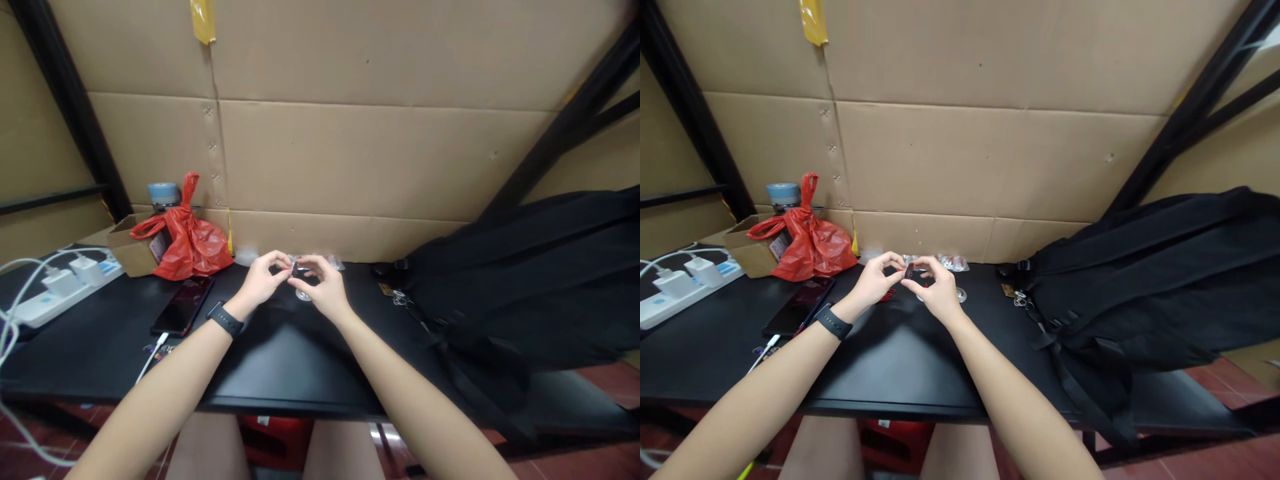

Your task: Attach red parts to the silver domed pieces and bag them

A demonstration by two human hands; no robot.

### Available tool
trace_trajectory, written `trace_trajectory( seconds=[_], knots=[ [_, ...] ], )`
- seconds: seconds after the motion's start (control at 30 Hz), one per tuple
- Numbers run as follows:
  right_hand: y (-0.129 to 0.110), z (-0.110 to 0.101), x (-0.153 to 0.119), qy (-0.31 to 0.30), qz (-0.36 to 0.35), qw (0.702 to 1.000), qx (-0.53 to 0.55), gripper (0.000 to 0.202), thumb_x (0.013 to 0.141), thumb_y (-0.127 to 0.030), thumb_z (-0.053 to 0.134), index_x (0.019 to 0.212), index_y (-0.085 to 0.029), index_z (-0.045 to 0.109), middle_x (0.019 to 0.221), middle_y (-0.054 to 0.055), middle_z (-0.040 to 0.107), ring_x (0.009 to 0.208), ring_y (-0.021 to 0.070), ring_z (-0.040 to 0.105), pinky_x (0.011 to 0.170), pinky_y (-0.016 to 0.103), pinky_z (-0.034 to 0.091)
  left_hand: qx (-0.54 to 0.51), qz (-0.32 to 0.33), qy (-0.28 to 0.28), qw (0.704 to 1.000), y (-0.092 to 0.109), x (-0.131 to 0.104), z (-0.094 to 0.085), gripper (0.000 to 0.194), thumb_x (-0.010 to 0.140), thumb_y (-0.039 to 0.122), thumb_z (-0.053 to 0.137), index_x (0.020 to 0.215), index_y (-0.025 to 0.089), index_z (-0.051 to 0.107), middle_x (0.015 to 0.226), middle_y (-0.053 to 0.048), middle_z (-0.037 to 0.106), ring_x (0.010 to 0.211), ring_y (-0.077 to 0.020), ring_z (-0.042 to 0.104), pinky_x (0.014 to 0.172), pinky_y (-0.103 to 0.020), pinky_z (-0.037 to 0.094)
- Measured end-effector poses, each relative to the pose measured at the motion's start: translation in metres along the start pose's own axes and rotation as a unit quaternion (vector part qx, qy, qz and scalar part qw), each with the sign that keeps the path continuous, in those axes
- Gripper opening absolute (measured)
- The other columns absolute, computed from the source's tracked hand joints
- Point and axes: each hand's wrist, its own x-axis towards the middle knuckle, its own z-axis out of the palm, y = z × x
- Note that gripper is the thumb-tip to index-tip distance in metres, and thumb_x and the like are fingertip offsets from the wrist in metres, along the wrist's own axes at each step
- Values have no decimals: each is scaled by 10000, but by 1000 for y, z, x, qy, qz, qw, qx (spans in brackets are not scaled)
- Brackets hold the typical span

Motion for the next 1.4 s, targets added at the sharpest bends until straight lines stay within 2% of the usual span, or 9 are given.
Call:
trace_trajectory(
  seconds=[0.17, 0.3, 0.4, 0.57, 0.7, 0.93, 1.13, 1.27, 1.4],
  knots=[
    [-3, -1, -1, -7, 4, 999, 49, 437, 711, -432, 831, 1052, -243, 635, 1085, 68, 708, 1022, 242, 683, 876, 387, 573, -33, 5, -25, 999, 1, 0, 0, 119, 811, 222, 674, 886, 173, 597, 953, -37, 686, 894, -161, 664, 881, -299, 507],
    [-5, -1, 0, 5, 47, 993, 107, 544, 623, -425, 887, 1039, -239, 590, 1083, 81, 730, 1044, 255, 695, 902, 406, 571, -42, -3, -43, 998, 4, 1, -1, 132, 814, 215, 674, 911, 173, 595, 919, -30, 682, 869, -153, 663, 878, -294, 504],
    [-3, 0, 0, 0, 79, 986, 149, 551, 588, -437, 901, 997, -235, 590, 1071, 83, 736, 1025, 256, 703, 889, 400, 577, -32, -1, -39, 999, 5, 0, -2, 145, 815, 218, 681, 920, 171, 594, 912, -33, 690, 862, -156, 673, 875, -294, 505],
    [4, 1, 0, -38, 132, 977, 165, 394, 686, -526, 817, 812, -205, 626, 900, 55, 723, 851, 222, 711, 784, 353, 587, 8, 1, -26, 1000, 8, -4, 0, 183, 799, 260, 728, 898, 177, 598, 915, -41, 709, 873, -183, 694, 846, -295, 513],
    [8, 1, 1, -38, 170, 972, 160, 438, 776, -631, 684, 818, -196, 654, 807, 34, 687, 734, 181, 677, 705, 323, 571, 64, -3, -6, 998, 11, -7, 3, 152, 811, 230, 715, 910, 198, 604, 869, -16, 718, 867, -184, 700, 837, -293, 508],
    [10, -4, 0, -44, 166, 968, 185, 373, 688, -517, 811, 826, -194, 686, 898, 48, 705, 798, 191, 672, 783, 351, 558, 85, 24, 0, 996, 13, -6, 0, 135, 808, 253, 729, 823, 193, 609, 879, -10, 712, 843, -169, 680, 816, -279, 495],
    [2, -7, 1, -81, 175, 964, 181, 346, 718, -498, 792, 823, -193, 666, 892, 38, 687, 792, 178, 669, 796, 338, 556, 230, 61, -19, 971, 23, -6, -5, 92, 832, 231, 725, 821, 207, 637, 871, 15, 722, 917, -182, 643, 855, -318, 414],
    [1, -9, 1, -116, 171, 963, 173, 355, 765, -526, 739, 833, -197, 624, 936, 45, 647, 768, 166, 641, 738, 326, 559, 260, 79, -29, 962, 23, -6, -5, 96, 834, 227, 738, 829, 207, 644, 872, 26, 724, 913, -173, 637, 843, -311, 376],
    [6, -9, 2, -125, 114, 979, 111, 354, 815, -539, 679, 774, -195, 610, 1051, 76, 599, 952, 203, 608, 824, 342, 541, 265, 86, -36, 960, 18, -6, -5, 82, 842, 225, 734, 828, 209, 655, 874, 28, 733, 914, -171, 641, 845, -309, 376]
  ],
)
